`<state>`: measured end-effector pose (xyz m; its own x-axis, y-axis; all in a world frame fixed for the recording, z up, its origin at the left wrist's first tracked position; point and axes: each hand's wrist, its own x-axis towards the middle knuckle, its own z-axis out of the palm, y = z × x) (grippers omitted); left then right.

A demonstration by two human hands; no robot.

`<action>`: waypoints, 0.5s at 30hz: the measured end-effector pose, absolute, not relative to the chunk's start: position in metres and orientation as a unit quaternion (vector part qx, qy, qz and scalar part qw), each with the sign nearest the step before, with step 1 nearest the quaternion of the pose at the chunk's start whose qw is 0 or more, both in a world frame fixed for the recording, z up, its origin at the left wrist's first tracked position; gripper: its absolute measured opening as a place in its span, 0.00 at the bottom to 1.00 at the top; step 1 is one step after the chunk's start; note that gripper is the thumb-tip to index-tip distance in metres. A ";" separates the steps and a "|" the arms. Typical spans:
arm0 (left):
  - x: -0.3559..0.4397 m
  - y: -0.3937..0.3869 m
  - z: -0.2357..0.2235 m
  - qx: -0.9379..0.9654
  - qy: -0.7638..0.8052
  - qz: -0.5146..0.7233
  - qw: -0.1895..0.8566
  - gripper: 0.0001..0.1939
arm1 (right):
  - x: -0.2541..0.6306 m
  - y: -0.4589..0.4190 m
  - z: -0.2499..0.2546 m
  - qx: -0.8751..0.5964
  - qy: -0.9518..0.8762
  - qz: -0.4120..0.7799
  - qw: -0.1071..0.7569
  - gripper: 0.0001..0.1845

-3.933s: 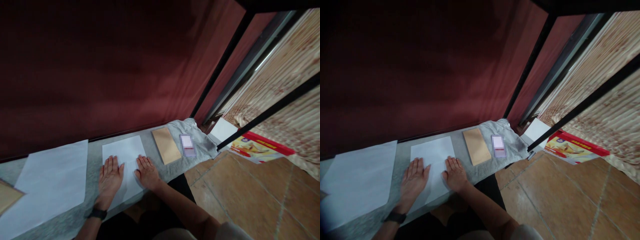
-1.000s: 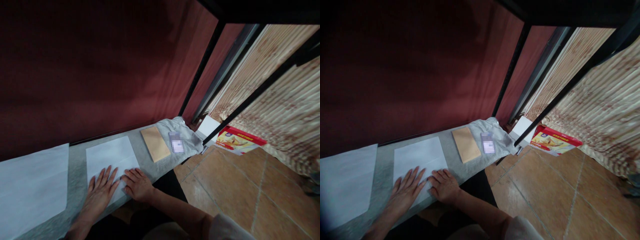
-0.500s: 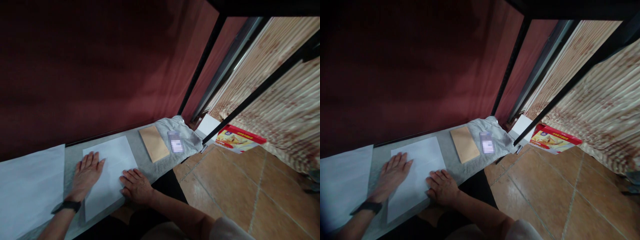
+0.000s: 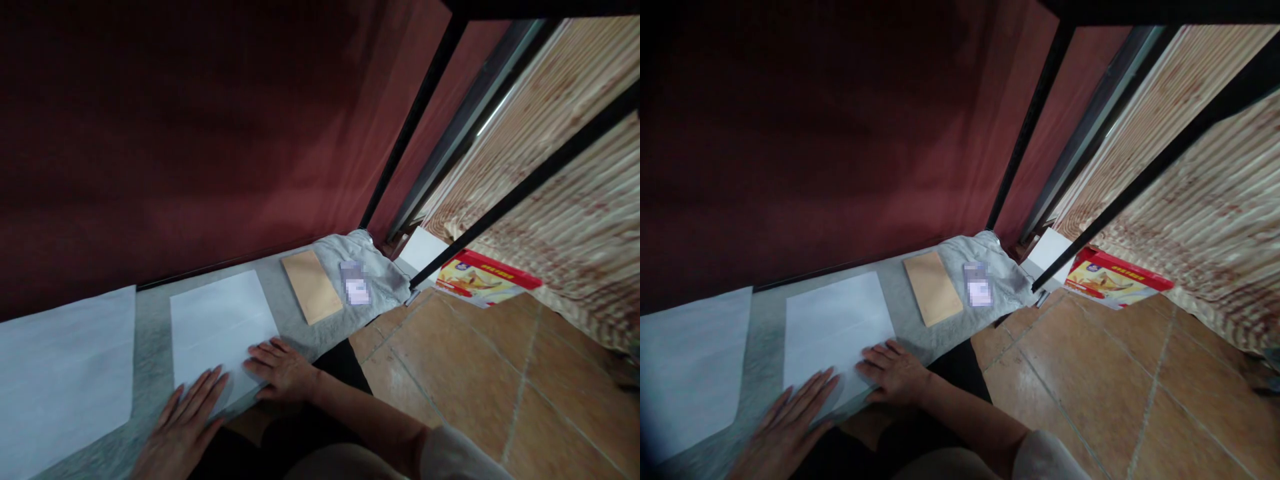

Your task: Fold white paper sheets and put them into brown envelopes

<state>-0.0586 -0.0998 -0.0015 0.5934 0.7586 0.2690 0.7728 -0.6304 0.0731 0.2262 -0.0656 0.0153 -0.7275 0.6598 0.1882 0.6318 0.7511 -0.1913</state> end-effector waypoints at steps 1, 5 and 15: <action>-0.062 -0.097 -0.001 -0.894 -0.426 -0.138 0.027 0.29 | 0.227 -0.064 0.015 -0.343 -0.930 0.059 0.121 0.36; -0.071 -0.089 -0.003 -0.891 -0.432 -0.135 0.025 0.27 | 0.232 -0.061 0.017 -0.336 -0.932 0.073 0.118 0.34; -0.082 -0.085 0.010 -0.821 -0.523 -0.175 -0.149 0.26 | 0.235 -0.062 0.026 -0.381 -0.899 0.132 0.169 0.24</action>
<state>-0.0825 -0.0851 0.0098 0.3924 0.9103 0.1316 0.8062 -0.4092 0.4274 0.2353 -0.0624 0.0258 -0.6531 0.7293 0.2039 0.6398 0.6755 -0.3667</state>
